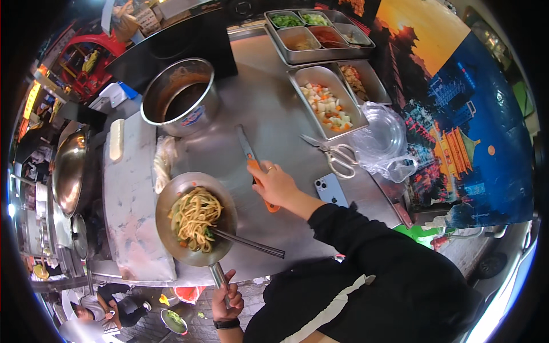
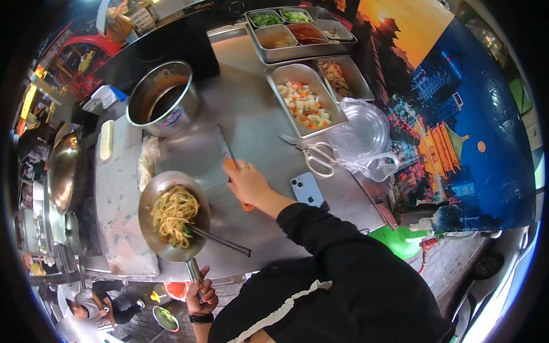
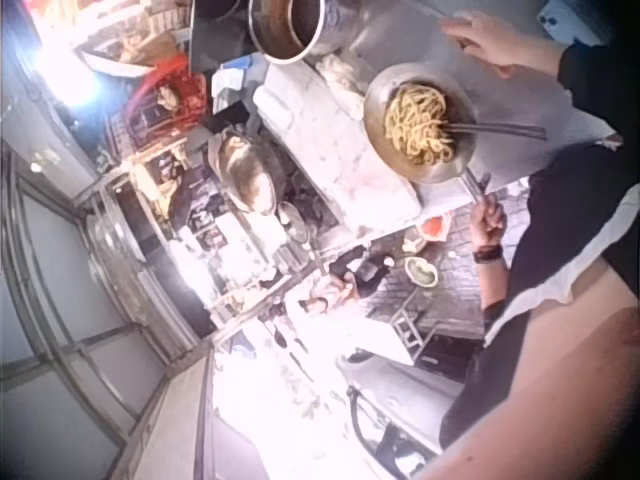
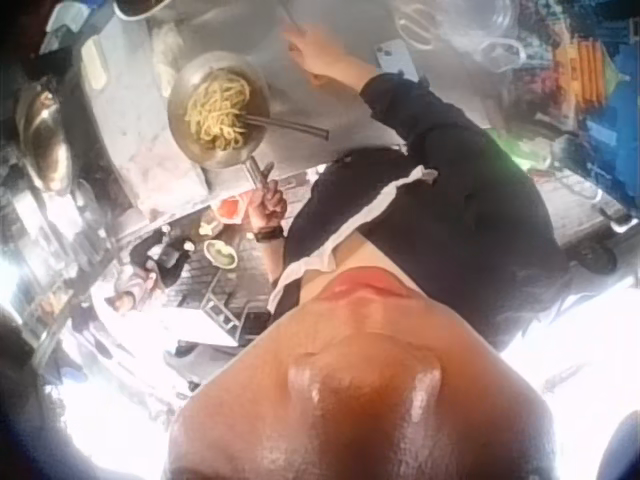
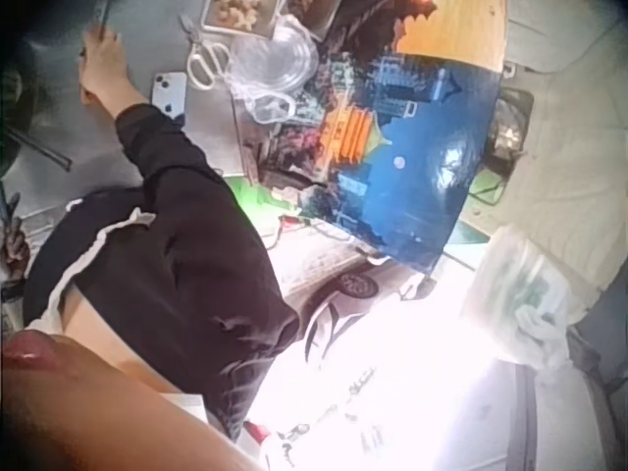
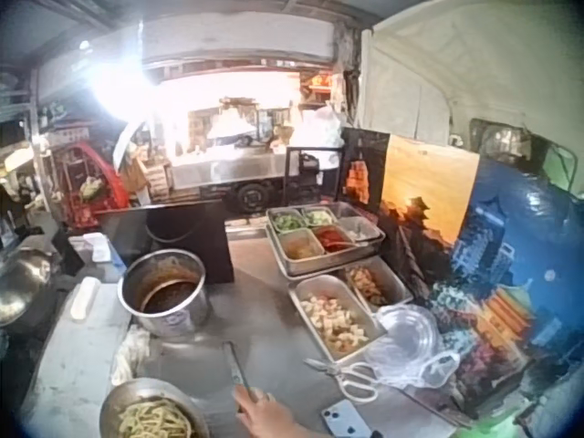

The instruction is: Cooking noodles and vegetables in a pan over a burner at a street food stall.

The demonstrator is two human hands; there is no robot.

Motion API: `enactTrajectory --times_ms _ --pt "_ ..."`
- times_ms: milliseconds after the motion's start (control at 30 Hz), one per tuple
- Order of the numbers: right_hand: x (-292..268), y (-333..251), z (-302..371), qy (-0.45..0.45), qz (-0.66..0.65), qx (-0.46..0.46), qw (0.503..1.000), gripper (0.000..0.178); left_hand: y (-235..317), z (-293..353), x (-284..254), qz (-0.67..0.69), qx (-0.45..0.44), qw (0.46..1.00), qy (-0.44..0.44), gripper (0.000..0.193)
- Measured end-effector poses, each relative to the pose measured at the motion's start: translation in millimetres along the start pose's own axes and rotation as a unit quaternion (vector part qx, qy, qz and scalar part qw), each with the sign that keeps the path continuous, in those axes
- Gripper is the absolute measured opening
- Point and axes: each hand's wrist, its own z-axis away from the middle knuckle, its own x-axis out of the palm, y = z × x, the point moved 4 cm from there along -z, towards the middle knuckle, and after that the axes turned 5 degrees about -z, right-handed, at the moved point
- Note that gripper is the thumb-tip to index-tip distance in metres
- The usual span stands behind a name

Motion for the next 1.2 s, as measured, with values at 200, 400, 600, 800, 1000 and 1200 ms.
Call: enactTrajectory --times_ms 200,400,600,800,1000,1200 --pt "-107 90 63 0.109 0.001 -0.021 0.994 0.038 -5 -20 18 -0.028 0.004 0.999 0.017 0.055" --pt "-163 104 85 0.126 -0.023 0.018 0.992 0.035 -5 -56 47 -0.038 -0.026 0.999 0.004 0.05" --pt "-291 126 -33 0.343 -0.137 -0.009 0.929 0.032 -1 -69 65 -0.045 -0.026 0.999 0.014 0.046" --pt "-326 241 -173 0.368 -0.314 0.213 0.849 0.051 5 -69 60 -0.041 -0.004 0.999 0.016 0.05" --pt "-346 256 -233 0.427 -0.54 0.165 0.707 0.015 15 -70 55 -0.043 -0.035 0.998 0.034 0.05" --pt "-351 227 -249 0.368 -0.368 0.128 0.845 0.019 5 -49 49 -0.106 0.003 0.991 0.081 0.057"
